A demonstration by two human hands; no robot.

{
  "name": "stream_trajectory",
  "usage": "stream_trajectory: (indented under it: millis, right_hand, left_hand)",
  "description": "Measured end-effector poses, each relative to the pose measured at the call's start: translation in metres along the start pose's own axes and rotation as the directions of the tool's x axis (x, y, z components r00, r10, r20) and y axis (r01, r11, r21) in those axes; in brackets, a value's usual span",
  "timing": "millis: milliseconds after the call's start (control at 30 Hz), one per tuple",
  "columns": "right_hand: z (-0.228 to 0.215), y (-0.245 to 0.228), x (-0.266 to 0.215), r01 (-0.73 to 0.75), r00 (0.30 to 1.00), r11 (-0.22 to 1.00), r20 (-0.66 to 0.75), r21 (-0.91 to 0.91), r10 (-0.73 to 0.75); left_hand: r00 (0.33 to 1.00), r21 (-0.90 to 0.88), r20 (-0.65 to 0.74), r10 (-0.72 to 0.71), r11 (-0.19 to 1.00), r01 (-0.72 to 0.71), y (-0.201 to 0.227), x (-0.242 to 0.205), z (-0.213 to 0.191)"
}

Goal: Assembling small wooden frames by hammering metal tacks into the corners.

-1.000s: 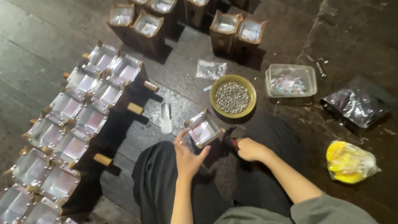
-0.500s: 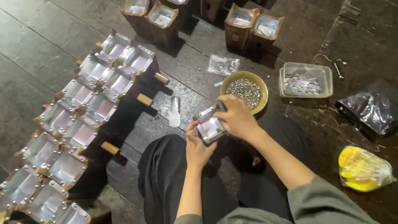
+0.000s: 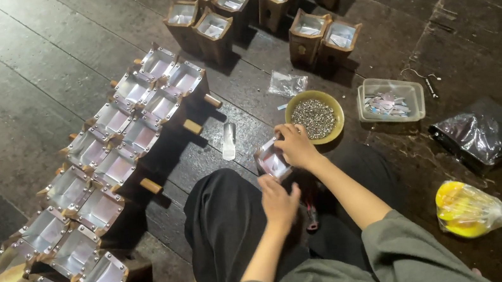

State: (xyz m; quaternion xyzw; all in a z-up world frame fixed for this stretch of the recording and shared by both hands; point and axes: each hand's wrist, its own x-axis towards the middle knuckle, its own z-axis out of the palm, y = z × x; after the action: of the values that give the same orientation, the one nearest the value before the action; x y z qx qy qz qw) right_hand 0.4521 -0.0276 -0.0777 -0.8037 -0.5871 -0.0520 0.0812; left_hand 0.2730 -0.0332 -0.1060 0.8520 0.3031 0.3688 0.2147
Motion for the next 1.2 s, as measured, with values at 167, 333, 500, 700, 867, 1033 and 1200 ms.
stream_trajectory:
  millis: [167, 333, 500, 700, 867, 1033, 1200]
  right_hand:
    - [-0.015, -0.009, -0.045, -0.070, 0.902, 0.858, -0.336, 0.510, 0.273]
    - [-0.019, -0.018, -0.095, -0.258, 0.819, 0.797, -0.315, 0.545, 0.480]
    - [0.075, -0.007, -0.124, -0.690, 0.666, 0.710, 0.511, 0.144, 0.543]
    - [0.121, -0.007, -0.114, -0.685, 0.552, 0.718, 0.730, 0.121, 0.403]
    - [0.095, 0.017, -0.099, -0.710, 0.595, 0.674, 0.685, 0.203, 0.421]
    - [0.009, 0.049, -0.077, -0.489, 0.704, 0.864, 0.638, 0.118, 0.311]
    - [-0.003, 0.069, -0.073, -0.272, 0.762, 0.962, 0.603, -0.037, 0.238]
  left_hand:
    - [0.996, 0.110, -0.056, -0.064, 0.991, 0.070, 0.046, -0.026, 0.008]
    - [0.993, 0.107, -0.119, 0.005, 0.994, 0.007, 0.009, -0.010, 0.019]
    - [0.994, -0.118, -0.098, -0.043, 0.992, 0.031, 0.013, 0.004, -0.009]
    - [0.975, -0.219, -0.210, -0.077, 0.975, 0.030, -0.011, 0.023, -0.019]
    - [0.994, -0.261, -0.083, -0.073, 0.964, 0.049, -0.006, 0.042, -0.030]
    - [0.990, 0.041, 0.140, -0.001, 0.999, -0.005, -0.017, 0.071, 0.006]
    - [0.892, 0.431, 0.427, -0.148, 0.901, -0.057, -0.014, 0.095, 0.049]
